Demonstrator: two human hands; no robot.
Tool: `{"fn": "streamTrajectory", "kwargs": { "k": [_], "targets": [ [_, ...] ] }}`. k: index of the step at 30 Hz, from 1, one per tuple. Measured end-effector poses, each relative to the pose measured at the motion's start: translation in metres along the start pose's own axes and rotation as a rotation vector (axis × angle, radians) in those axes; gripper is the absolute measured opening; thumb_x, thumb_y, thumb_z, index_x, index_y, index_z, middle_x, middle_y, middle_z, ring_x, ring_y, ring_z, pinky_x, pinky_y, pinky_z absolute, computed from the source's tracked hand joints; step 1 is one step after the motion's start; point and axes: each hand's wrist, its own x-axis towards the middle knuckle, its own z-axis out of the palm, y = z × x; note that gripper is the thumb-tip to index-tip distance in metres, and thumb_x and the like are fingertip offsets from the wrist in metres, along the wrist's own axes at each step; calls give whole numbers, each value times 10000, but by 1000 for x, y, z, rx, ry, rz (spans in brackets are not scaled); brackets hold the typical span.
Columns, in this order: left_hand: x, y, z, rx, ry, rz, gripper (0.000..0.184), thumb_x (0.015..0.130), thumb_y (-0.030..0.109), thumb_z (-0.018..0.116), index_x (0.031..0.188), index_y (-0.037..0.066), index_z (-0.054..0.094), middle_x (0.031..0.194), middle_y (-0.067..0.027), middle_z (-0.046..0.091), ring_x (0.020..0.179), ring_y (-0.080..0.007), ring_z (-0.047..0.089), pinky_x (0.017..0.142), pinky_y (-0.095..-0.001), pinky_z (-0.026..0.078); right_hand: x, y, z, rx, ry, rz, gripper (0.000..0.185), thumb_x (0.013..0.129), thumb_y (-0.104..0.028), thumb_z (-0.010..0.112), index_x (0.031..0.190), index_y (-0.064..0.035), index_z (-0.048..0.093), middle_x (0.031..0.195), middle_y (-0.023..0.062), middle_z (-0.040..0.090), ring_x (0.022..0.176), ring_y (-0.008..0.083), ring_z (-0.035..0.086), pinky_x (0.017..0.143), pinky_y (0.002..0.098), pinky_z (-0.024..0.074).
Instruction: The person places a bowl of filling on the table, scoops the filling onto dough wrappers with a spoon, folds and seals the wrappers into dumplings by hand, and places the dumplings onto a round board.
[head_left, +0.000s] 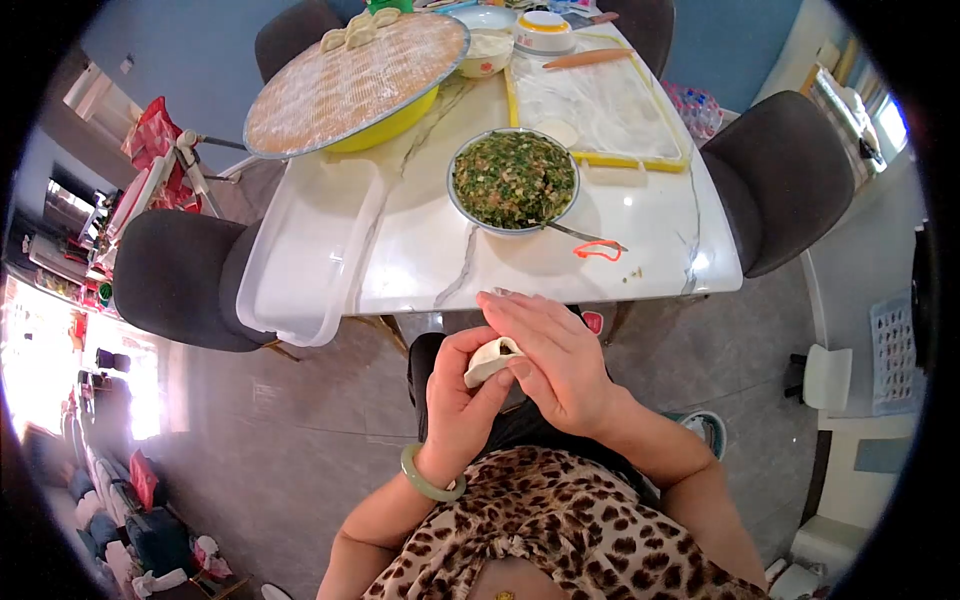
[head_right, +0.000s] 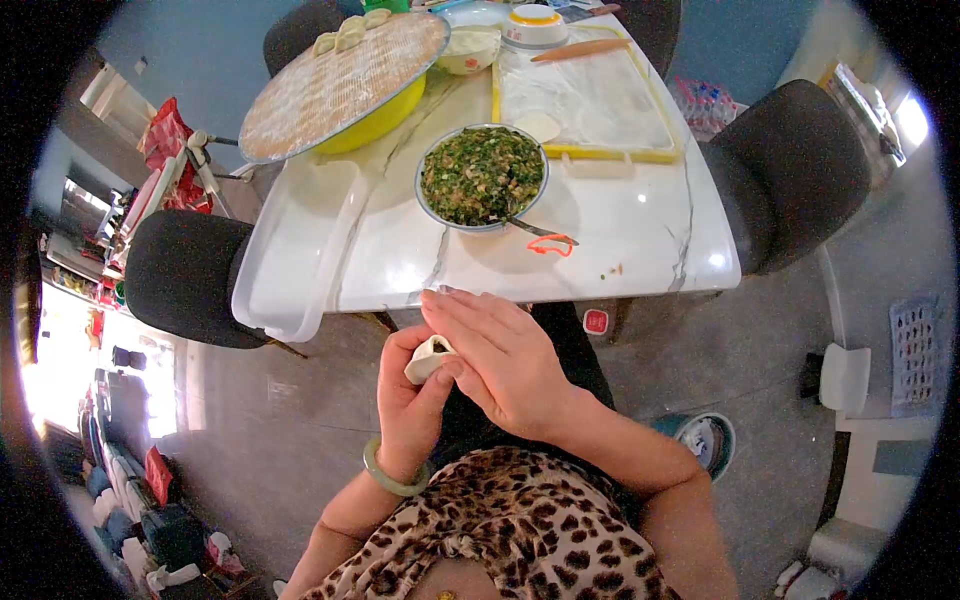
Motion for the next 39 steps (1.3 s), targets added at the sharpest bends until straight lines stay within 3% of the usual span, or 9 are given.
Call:
{"fn": "streamTrajectory", "kwargs": {
  "k": [7, 10, 15, 18, 25, 28, 33, 37, 39],
  "targets": [
    [-3, 4, -7, 99, -32, -39, 304, 895, 79, 606, 1165, 25, 476, 1060, -25, 572, 940, -84, 546, 817, -240, 465, 5, 3, -5, -15, -171, -20, 516, 837, -177, 588, 1300, 26, 480, 1350, 189, 481, 1242, 326, 473, 999, 461, 381],
    [-2, 10, -10, 51, -71, -31, 301, 894, 77, 604, 1165, 27, 484, 1081, -29, 573, 951, -88, 548, 826, -243, 461, 15, -1, -9, 334, -220, 179, 555, 837, -221, 602, 1321, 13, 465, 1390, 180, 438, 1303, 305, 405, 1033, 481, 330],
    [-2, 9, -10, 62, -57, -28, 283, 894, 98, 625, 1139, 21, 506, 999, -41, 602, 885, -87, 570, 771, -245, 490, 25, -2, -21, -114, -422, 0, 550, 807, -289, 638, 1287, -47, 519, 1388, 87, 465, 1311, 271, 394, 1037, 473, 319],
    [-4, 13, -9, -38, -47, -54, 281, 898, 101, 621, 1138, 18, 502, 987, -42, 596, 887, -83, 564, 774, -242, 489, 23, -6, -20, -267, -388, -85, 491, 797, -289, 639, 1237, -82, 571, 1371, 47, 488, 1313, 246, 398, 1031, 464, 329],
    [-3, 11, -14, 58, -84, -74, 295, 889, 116, 639, 1138, 24, 510, 1010, -43, 588, 907, -96, 563, 786, -253, 486, 25, -2, -19, -267, -357, -150, 462, 804, -307, 627, 1209, -88, 593, 1357, 30, 502, 1313, 224, 397, 1027, 468, 332],
    [-1, 8, -17, 69, -105, -52, 312, 876, 103, 647, 1144, 22, 509, 1039, -45, 586, 926, -100, 560, 803, -259, 481, 30, -6, -20, -125, -397, 28, 472, 809, -318, 630, 1217, -85, 583, 1354, 23, 503, 1310, 219, 399, 1026, 475, 330],
    [0, 14, -11, 48, -117, -111, 322, 866, 72, 638, 1153, 12, 507, 1067, -38, 580, 961, -94, 544, 828, -257, 473, 31, -1, -20, -242, -421, -184, 500, 815, -336, 630, 1238, -77, 561, 1358, 33, 500, 1307, 231, 407, 1030, 486, 331],
    [-1, 12, -11, -35, -107, -118, 367, 874, 55, 619, 1210, 12, 478, 1068, -41, 578, 978, -82, 534, 820, -242, 480, 25, 5, -14, -229, -376, -205, 495, 806, -328, 640, 1229, -79, 571, 1360, 28, 501, 1303, 225, 414, 1037, 484, 324],
    [0, 9, -12, -62, -122, -128, 372, 885, 50, 603, 1229, 13, 466, 1065, -47, 578, 985, -82, 534, 819, -237, 483, 25, 12, -13, -199, -425, -200, 575, 806, -306, 657, 1307, -67, 506, 1405, 74, 452, 1311, 261, 400, 1043, 460, 323]
  ]
}}
